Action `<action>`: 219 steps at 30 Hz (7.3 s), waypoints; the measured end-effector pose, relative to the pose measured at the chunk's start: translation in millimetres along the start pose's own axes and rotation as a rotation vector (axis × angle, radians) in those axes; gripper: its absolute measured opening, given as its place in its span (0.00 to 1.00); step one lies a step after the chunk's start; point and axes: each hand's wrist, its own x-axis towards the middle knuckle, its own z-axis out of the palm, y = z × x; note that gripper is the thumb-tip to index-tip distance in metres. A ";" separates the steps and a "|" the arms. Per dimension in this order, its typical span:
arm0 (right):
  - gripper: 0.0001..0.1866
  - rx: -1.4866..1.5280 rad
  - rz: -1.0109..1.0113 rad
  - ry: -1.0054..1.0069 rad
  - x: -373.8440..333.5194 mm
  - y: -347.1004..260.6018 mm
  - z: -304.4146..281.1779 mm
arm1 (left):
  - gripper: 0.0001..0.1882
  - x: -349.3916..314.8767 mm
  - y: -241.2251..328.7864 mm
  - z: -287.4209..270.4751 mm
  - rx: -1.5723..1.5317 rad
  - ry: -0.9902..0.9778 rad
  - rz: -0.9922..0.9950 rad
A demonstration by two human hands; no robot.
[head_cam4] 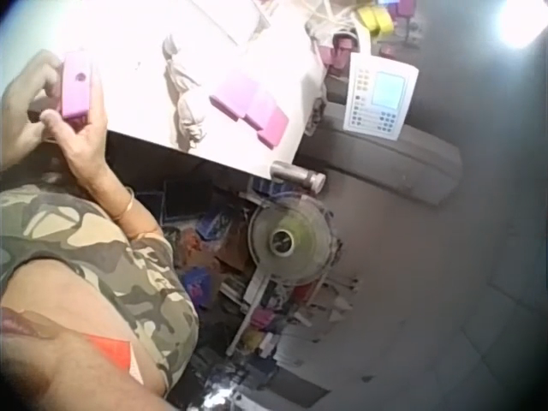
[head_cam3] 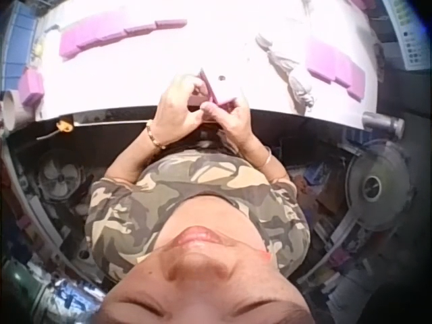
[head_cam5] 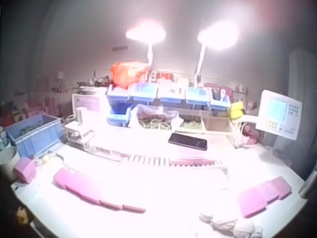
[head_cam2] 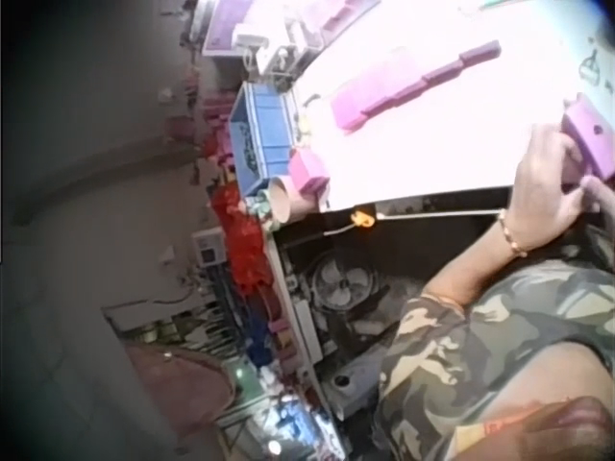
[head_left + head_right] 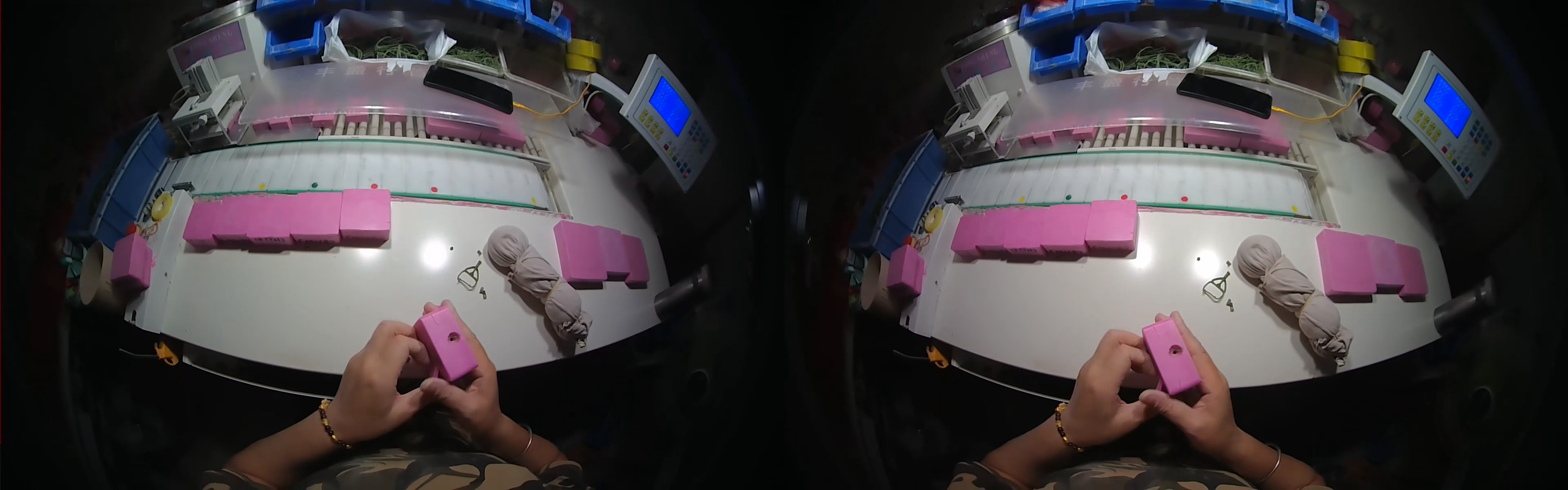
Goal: Manually assemble parts into a small mold or container to create figurines or jewelry components.
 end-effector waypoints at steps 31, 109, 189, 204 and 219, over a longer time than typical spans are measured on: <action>0.21 -0.185 0.221 -0.280 -2.6 6.8 -64.1 | 0.10 5.7 -16.0 -27.7 -0.589 -0.599 -0.305; 0.11 -1.321 -1.000 -0.300 40.7 -6.2 -36.6 | 0.06 34.6 -38.5 -37.9 -0.494 -0.142 -0.531; 0.28 -1.511 -0.474 0.262 71.9 -53.5 -98.0 | 0.70 41.4 -36.6 -41.1 0.323 -0.410 -0.246; 0.27 -1.789 -0.951 0.048 66.8 -71.7 -28.1 | 0.69 37.4 -46.9 -43.8 0.308 -0.359 -0.187; 0.23 -1.759 -0.681 -0.406 50.5 -50.1 -24.5 | 0.67 39.3 -41.8 -38.6 0.339 -0.325 -0.163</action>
